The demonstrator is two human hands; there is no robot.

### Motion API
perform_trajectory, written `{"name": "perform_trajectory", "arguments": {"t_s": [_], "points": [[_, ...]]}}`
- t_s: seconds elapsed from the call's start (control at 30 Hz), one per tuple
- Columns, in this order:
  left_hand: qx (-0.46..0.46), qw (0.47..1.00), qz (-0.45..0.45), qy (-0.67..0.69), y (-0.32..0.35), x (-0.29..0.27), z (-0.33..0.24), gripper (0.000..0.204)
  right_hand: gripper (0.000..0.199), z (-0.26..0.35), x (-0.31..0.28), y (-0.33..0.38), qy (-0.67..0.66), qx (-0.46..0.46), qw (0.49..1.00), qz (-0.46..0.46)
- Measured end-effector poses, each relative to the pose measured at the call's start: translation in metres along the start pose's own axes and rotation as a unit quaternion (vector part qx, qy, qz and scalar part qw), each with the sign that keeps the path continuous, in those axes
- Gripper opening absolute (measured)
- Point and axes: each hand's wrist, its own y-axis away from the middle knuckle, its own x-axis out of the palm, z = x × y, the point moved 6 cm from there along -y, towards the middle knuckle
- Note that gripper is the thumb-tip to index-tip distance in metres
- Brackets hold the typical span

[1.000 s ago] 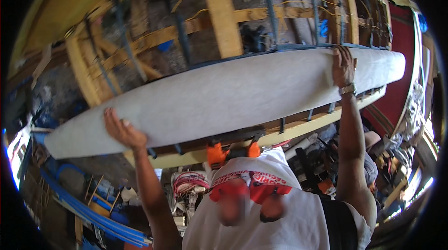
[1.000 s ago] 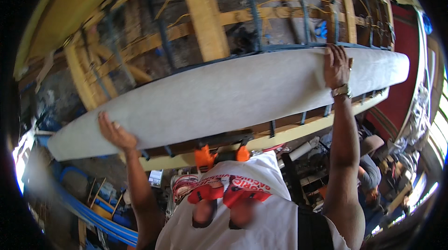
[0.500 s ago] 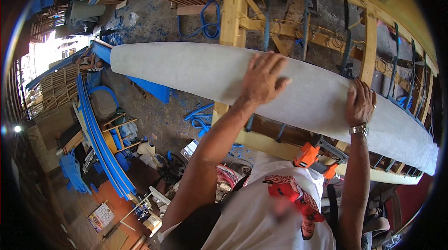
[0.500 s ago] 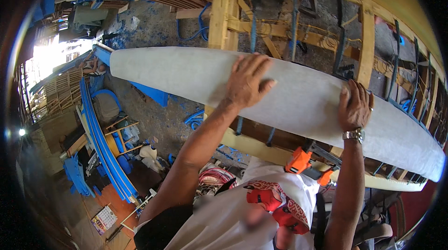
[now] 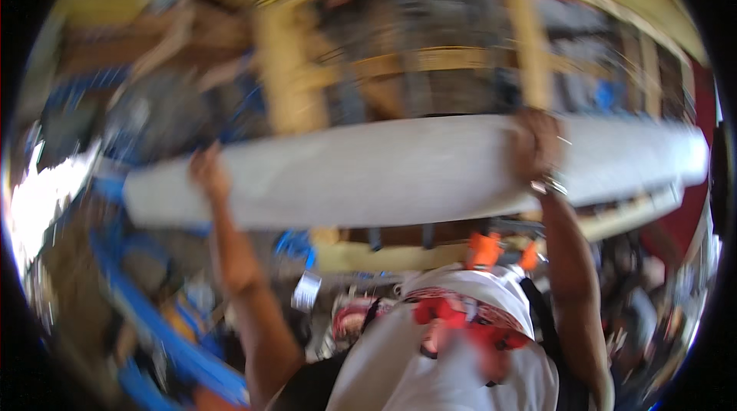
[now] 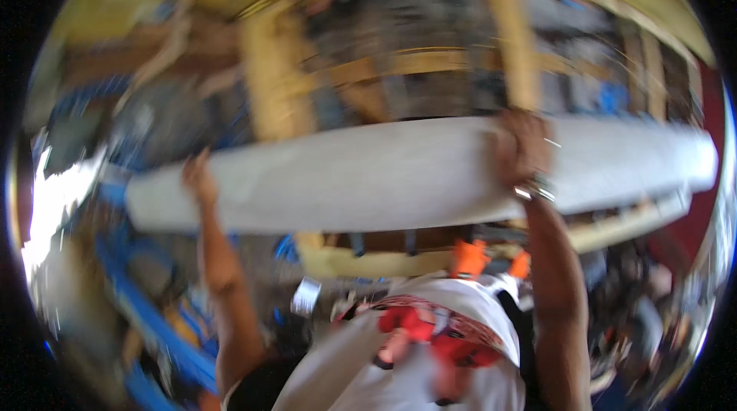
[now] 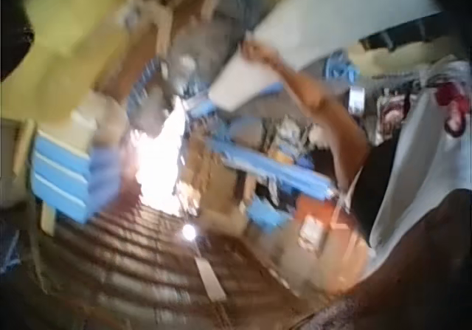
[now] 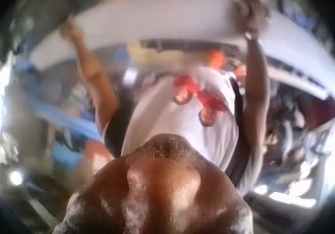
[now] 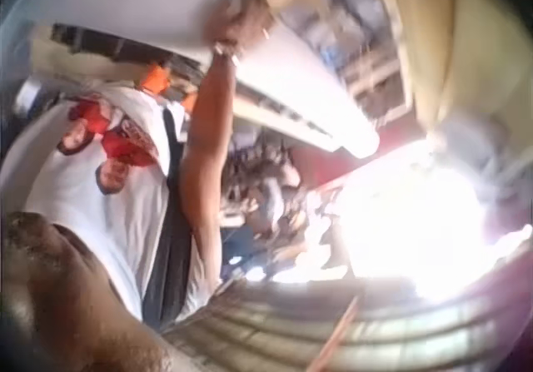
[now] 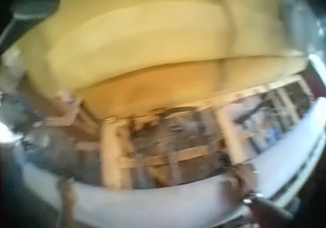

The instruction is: Applying foam padding and stapling it onto a wooden couch frame.

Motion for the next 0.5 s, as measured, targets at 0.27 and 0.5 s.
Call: {"name": "perform_trajectory", "arguments": {"t_s": [0.27, 0.5], "points": [[-0.220, 0.952, 0.174, 0.125, -0.069, -0.006, -0.106, 0.044, 0.039, 0.008, -0.016, -0.003, -0.005, 0.074, 0.996, 0.045], [0.024, 0.961, -0.011, 0.274, -0.157, -0.119, -0.585, 0.043, 0.035, -0.011, -0.016, 0.002, -0.068, 0.020, 0.997, 0.019]]}}
